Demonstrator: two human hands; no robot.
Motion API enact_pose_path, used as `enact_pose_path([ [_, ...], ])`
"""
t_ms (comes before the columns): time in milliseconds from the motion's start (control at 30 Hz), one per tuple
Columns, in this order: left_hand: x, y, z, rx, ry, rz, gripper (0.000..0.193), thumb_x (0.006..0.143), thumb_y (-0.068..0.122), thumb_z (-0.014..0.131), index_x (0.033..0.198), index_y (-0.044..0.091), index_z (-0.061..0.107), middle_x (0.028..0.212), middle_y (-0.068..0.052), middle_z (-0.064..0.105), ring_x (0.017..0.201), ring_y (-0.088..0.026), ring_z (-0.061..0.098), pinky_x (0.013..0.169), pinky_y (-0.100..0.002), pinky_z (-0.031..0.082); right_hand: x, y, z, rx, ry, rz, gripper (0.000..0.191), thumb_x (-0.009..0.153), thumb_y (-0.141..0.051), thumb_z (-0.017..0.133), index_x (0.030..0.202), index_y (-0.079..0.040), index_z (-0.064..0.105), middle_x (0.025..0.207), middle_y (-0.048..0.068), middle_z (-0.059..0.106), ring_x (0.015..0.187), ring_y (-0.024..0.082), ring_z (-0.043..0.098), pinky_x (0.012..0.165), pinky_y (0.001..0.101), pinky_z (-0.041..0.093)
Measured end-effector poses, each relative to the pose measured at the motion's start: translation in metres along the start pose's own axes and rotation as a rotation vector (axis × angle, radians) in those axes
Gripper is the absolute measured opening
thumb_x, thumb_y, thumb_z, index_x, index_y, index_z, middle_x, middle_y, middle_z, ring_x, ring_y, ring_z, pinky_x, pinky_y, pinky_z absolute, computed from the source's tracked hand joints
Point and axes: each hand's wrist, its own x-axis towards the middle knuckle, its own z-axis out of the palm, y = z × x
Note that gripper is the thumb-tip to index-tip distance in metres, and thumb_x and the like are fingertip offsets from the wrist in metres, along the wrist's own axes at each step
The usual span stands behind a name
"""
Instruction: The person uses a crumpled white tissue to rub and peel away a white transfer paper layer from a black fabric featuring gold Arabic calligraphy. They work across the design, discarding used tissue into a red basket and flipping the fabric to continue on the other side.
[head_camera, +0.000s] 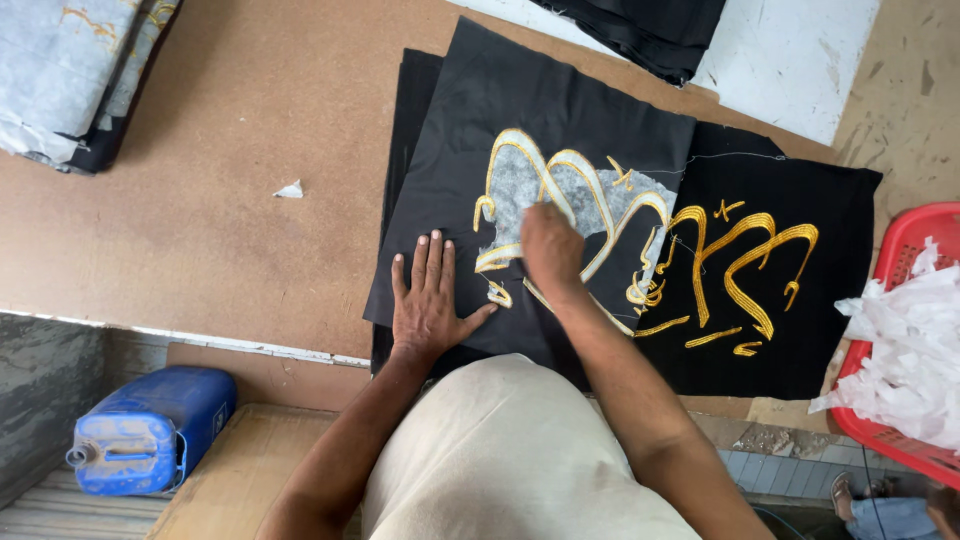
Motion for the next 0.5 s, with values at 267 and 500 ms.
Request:
enact_pose_path([
  [267, 0.007, 0.003, -0.002, -0.002, 0.148, 0.036, 0.114, 0.076, 0.085, 0.059, 0.150, -0.001, 0.045, 0.160, -0.019, 0.034, 0.151, -0.033, 0.030, 0.121, -0.063, 0.012, 0.005, 0.032, -0.035, 0.241, 0.024, 0.056, 0.038, 0.093, -0.037, 0.075, 0.101, -0.003, 0.062, 0.089, 0.012, 0.065, 0.074, 0.028, 0.068, 0.063, 0.0408, 0.053],
  [500, 0.049, 0.000, -0.002, 0.047, 0.156, 0.013, 0.102, 0.081, 0.083, 0.058, 0.149, 0.007, 0.051, 0.157, -0.022, 0.039, 0.144, -0.036, 0.039, 0.120, -0.061, 0.018, -0.004, -0.033, 0.002, 0.123, -0.324, 0.207, 0.029, 0.101, -0.030, 0.067, 0.095, -0.002, 0.065, 0.090, 0.015, 0.067, 0.073, 0.031, 0.069, 0.060, 0.0431, 0.056],
])
